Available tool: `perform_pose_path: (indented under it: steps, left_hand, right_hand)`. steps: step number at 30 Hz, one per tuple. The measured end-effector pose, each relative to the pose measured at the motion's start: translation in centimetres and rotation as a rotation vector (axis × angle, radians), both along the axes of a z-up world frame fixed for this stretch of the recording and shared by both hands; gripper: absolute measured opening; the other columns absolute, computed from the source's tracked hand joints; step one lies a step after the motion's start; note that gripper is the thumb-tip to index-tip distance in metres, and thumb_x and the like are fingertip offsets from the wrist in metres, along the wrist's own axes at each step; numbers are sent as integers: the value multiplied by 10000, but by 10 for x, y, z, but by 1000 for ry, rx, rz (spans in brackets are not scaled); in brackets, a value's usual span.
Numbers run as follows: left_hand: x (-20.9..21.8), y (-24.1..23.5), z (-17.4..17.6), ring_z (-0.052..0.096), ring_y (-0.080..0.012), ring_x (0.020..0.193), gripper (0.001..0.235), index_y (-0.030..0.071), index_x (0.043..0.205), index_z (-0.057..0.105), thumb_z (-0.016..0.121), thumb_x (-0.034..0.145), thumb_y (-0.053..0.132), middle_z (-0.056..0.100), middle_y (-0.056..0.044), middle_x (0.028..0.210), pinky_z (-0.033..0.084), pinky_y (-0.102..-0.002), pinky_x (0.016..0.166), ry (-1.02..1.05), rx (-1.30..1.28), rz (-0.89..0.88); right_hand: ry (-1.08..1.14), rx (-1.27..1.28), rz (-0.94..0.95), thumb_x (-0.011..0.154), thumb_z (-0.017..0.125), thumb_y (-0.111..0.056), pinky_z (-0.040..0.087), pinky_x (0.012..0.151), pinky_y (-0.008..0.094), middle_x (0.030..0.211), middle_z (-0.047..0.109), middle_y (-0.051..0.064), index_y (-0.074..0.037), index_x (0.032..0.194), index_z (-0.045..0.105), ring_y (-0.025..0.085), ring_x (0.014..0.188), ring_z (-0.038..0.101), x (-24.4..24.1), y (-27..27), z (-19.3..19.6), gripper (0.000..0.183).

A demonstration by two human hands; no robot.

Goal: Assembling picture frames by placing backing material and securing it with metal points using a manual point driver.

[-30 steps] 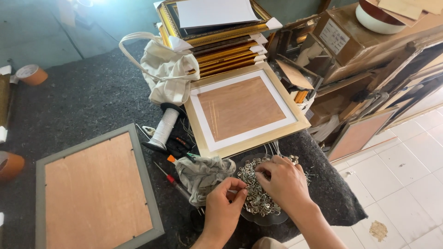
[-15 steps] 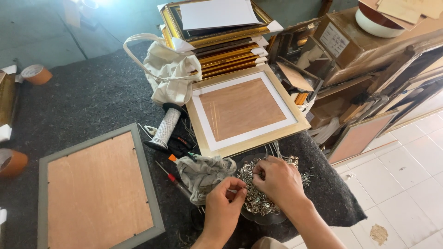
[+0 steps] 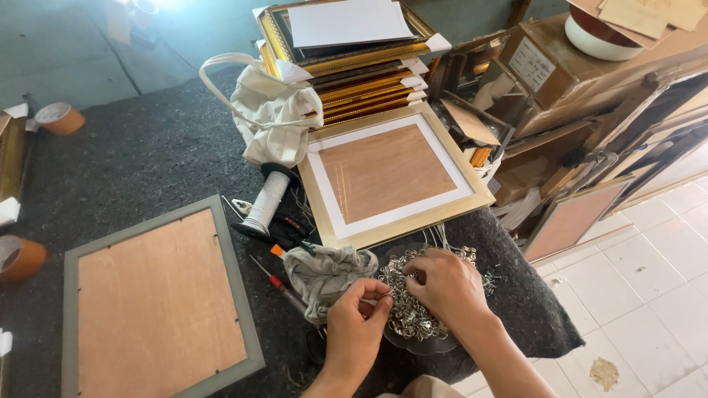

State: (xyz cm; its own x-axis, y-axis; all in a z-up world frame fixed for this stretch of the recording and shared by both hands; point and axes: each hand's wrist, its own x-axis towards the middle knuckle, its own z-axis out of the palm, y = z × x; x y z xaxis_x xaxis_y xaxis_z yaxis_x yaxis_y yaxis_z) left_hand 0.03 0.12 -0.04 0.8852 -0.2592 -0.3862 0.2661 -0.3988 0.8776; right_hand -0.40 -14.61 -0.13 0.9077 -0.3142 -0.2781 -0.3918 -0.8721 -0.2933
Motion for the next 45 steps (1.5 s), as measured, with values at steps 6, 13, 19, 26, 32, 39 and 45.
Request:
perform_pose_path:
  steps: [6, 13, 19, 26, 32, 39, 45]
  left_hand:
    - [0, 1, -2, 536, -70, 594, 68, 152, 844, 660, 632, 782, 158, 651, 49, 735, 481, -214, 584, -5, 3, 6]
    - [-1, 2, 2, 540, -71, 588, 96, 159, 874, 665, 622, 788, 167, 662, 49, 761, 490, -214, 574, 1, 10, -4]
    - [-1, 4, -2, 514, -62, 562, 89, 143, 867, 668, 627, 790, 156, 654, 45, 748, 470, -205, 555, -7, -29, 34]
    - [-2, 2, -1, 499, -61, 546, 74, 145, 837, 684, 630, 786, 141, 659, 48, 722, 443, -201, 540, -1, -38, 65]
    - [-3, 0, 0, 540, -59, 581, 101, 158, 858, 683, 625, 776, 157, 679, 57, 760, 472, -199, 573, -25, -15, 64]
    - [-3, -1, 6, 580, -75, 609, 97, 156, 844, 692, 627, 771, 160, 695, 44, 754, 485, -209, 578, -6, -13, 56]
    - [-3, 2, 8, 571, -83, 595, 94, 157, 838, 700, 628, 780, 175, 691, 33, 725, 476, -214, 572, 1, -12, 45]
  right_hand:
    - [36, -27, 56, 765, 556, -345, 456, 803, 381, 984, 582, -55, -265, 932, 655, 159, 927, 539, 1, 1, -3, 210]
    - [58, -19, 113, 814, 547, -335, 487, 719, 348, 859, 608, -23, -197, 866, 652, 164, 830, 557, 3, 2, -3, 180]
    - [-2, 110, -45, 771, 529, -288, 449, 579, 256, 790, 587, -72, -184, 753, 618, 100, 658, 547, -7, 5, 13, 138]
    - [-162, 374, -232, 718, 592, -154, 430, 588, 212, 658, 641, -37, -158, 736, 659, 77, 575, 526, -23, 4, 17, 70]
    - [-209, 417, -311, 717, 607, -196, 431, 600, 224, 684, 645, -52, -187, 808, 692, 72, 599, 521, -30, 5, 12, 126]
    - [-130, 730, -285, 725, 699, -186, 358, 528, 224, 599, 604, -29, -136, 761, 708, 83, 523, 459, -31, 14, 15, 62]
    - [-86, 799, -295, 771, 662, -155, 295, 428, 220, 529, 570, 2, -111, 800, 723, 89, 401, 374, -29, 18, 18, 80]
